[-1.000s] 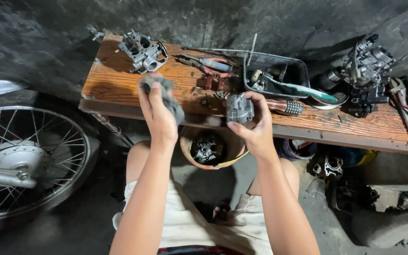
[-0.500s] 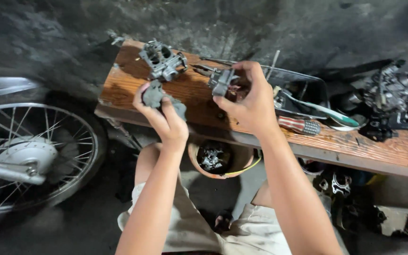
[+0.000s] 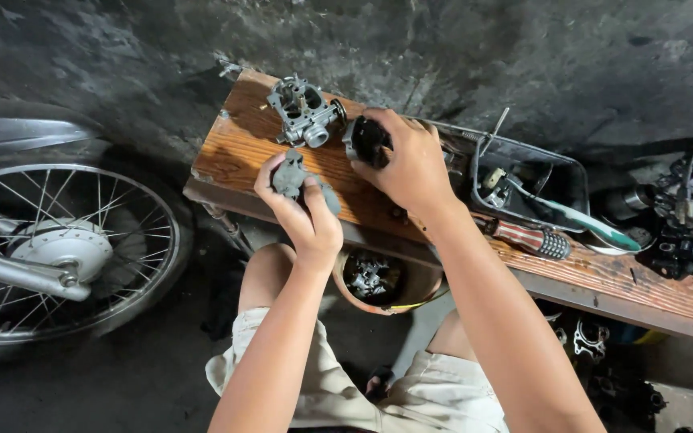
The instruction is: A person is cleaning and organizing various small motorcycle carburetor components on a workbench and then into a bowl on the floor.
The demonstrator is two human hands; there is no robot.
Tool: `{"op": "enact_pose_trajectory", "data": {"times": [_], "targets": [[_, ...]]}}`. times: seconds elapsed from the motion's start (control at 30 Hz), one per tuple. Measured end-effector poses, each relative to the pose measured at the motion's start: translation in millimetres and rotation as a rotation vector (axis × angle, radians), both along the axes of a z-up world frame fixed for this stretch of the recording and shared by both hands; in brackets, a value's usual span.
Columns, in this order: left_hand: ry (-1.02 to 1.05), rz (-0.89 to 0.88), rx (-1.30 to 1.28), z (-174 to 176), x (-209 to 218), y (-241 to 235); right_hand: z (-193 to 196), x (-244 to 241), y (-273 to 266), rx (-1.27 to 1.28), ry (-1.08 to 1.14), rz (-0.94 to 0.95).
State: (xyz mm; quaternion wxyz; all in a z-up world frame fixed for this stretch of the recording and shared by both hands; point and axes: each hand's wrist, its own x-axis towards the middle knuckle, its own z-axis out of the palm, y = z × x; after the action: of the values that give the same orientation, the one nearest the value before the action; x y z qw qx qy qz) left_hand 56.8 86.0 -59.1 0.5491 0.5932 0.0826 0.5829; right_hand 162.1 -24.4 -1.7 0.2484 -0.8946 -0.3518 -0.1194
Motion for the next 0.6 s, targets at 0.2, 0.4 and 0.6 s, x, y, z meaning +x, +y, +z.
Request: {"op": "enact_pose_trajectory", "data": {"times": [0.2, 0.4, 0.6], "targets": [[0.021, -0.018, 0.021, -0.9, 5.0, 2.7, 8.9, -10.5, 3.6, 0.009, 0.042, 0.002], [0.009, -0.007, 0.073, 5.4, 2.2, 3.2, 25.4, -27.5, -2.0, 0.181, 0.011, 0.125], [-0.005, 0.012, 0.167, 7.9, 2.4, 4.2, 31.6, -49.9, -12.4, 0.479, -0.029, 0.219]]}}
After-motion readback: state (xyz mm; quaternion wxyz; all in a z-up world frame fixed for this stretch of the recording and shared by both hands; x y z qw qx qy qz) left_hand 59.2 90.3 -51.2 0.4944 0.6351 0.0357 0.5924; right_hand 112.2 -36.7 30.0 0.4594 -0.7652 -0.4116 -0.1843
